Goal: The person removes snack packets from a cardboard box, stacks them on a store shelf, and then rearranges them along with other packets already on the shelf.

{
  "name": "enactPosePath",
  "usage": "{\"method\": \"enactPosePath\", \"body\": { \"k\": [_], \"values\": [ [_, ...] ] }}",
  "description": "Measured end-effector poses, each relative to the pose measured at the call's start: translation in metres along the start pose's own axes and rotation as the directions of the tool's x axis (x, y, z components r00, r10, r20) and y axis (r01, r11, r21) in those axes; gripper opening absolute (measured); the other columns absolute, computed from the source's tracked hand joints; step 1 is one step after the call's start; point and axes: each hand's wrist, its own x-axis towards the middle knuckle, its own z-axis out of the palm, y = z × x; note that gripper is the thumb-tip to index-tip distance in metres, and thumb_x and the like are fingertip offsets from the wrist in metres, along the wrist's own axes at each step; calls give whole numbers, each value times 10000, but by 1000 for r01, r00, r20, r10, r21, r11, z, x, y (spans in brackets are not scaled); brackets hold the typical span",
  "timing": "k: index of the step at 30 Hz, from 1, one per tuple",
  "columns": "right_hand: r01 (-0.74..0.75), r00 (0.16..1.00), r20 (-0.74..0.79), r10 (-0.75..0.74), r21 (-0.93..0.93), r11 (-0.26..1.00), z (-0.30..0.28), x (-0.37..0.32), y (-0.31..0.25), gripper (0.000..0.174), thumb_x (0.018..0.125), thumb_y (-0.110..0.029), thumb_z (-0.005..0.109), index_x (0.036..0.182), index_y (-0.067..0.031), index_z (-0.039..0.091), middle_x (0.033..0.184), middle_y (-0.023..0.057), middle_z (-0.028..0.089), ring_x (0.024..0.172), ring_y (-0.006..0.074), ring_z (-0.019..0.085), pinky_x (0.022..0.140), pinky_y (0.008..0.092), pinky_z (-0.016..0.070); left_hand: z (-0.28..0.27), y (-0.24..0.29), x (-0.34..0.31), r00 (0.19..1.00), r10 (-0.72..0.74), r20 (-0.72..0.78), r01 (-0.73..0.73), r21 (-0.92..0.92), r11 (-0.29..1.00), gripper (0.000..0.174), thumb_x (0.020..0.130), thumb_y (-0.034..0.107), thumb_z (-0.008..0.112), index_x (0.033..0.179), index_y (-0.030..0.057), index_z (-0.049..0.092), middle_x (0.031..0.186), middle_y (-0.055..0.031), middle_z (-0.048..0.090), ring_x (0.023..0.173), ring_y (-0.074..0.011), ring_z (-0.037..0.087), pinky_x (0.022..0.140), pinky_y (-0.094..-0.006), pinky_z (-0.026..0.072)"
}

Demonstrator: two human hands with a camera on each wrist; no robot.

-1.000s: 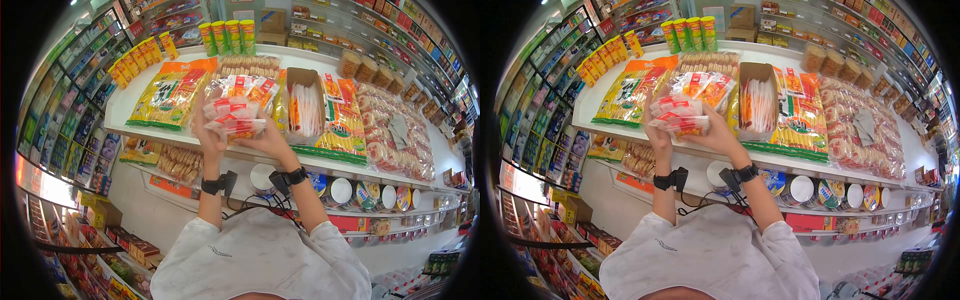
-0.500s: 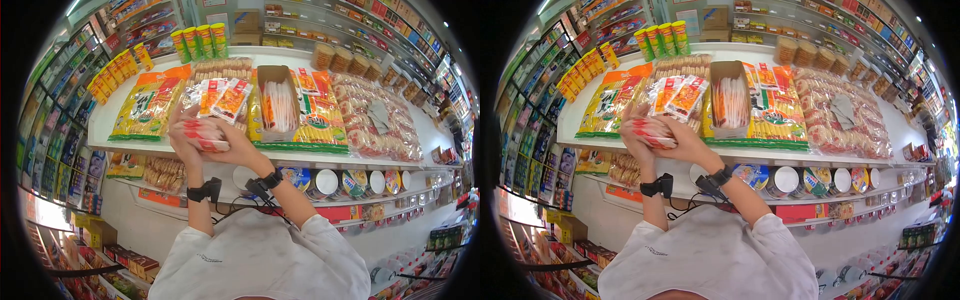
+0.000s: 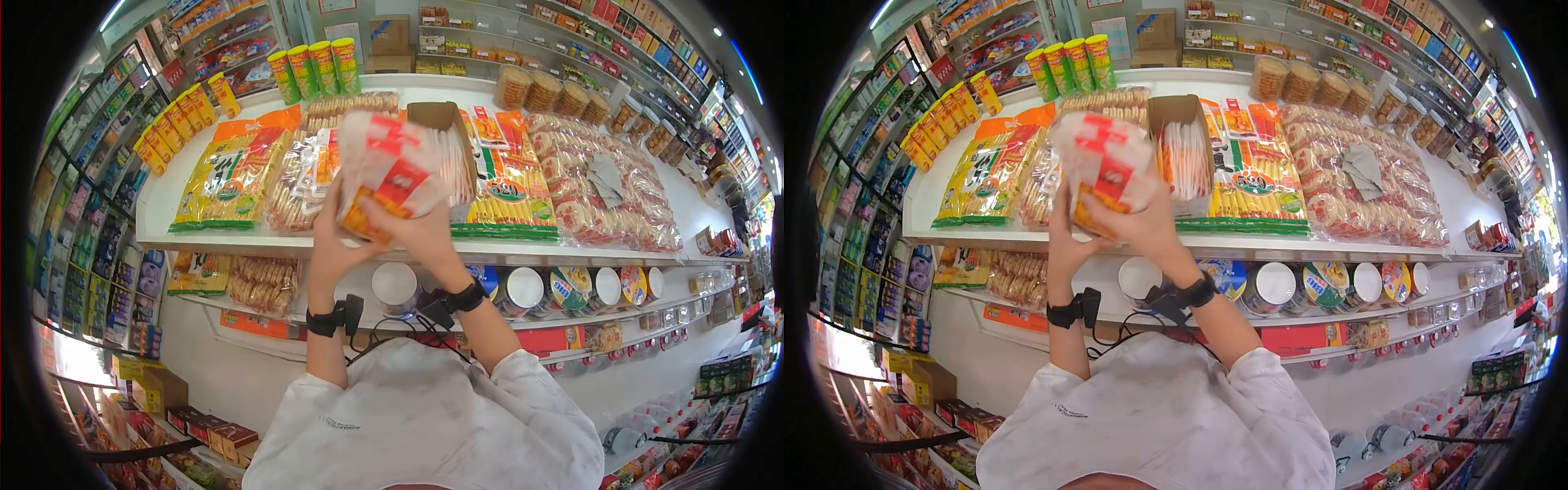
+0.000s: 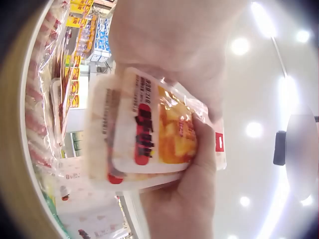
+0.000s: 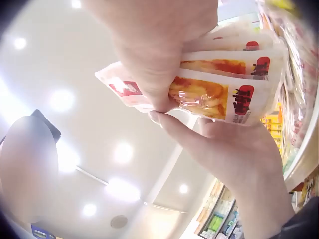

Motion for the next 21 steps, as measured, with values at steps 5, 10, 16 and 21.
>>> {"method": "enactPosePath", "body": {
  "k": [5, 10, 16, 21],
  "values": [
    [-87, 994, -74, 82, -75, 993, -30, -6, -23, 511, 831, -70, 900, 1270, 12, 652, 1179, 84, 745, 1041, 163, 732, 888, 328, 624, 42, 8, 8, 993, -117, 25, 119, -117, 986, 1037, 723, 219, 1001, 1534, -37, 407, 1420, -194, 604, 1318, -273, 608, 1116, -423, 497],
    [-63, 997, -45, 63, 8, 998, -41, -10, -31, 473, 834, -37, 885, 1246, 23, 660, 1178, 95, 745, 1043, 158, 729, 885, 327, 622, 74, 28, -1, 980, -193, -41, 168, -343, 924, 755, 813, 95, 924, 1421, -10, 489, 1325, -138, 647, 1184, -213, 673, 988, -357, 571],
    [-90, 995, -40, 91, 14, 996, -48, -14, -30, 445, 825, -20, 884, 1210, 37, 670, 1143, 107, 752, 1005, 153, 732, 885, 336, 620, 88, 30, 0, 960, -278, -33, 252, -332, 909, 634, 852, 35, 866, 1387, 3, 528, 1266, -119, 676, 1128, -192, 690, 942, -344, 585],
    [-5, 1000, -24, -3, -310, 951, -67, -14, -29, 459, 831, -40, 889, 1221, 31, 659, 1143, 97, 749, 998, 157, 738, 874, 321, 624, 94, 26, 0, 983, -180, 29, 182, -241, 953, 625, 836, 105, 893, 1360, -3, 570, 1212, -124, 694, 1093, -246, 703, 934, -384, 562]
  ]
}}
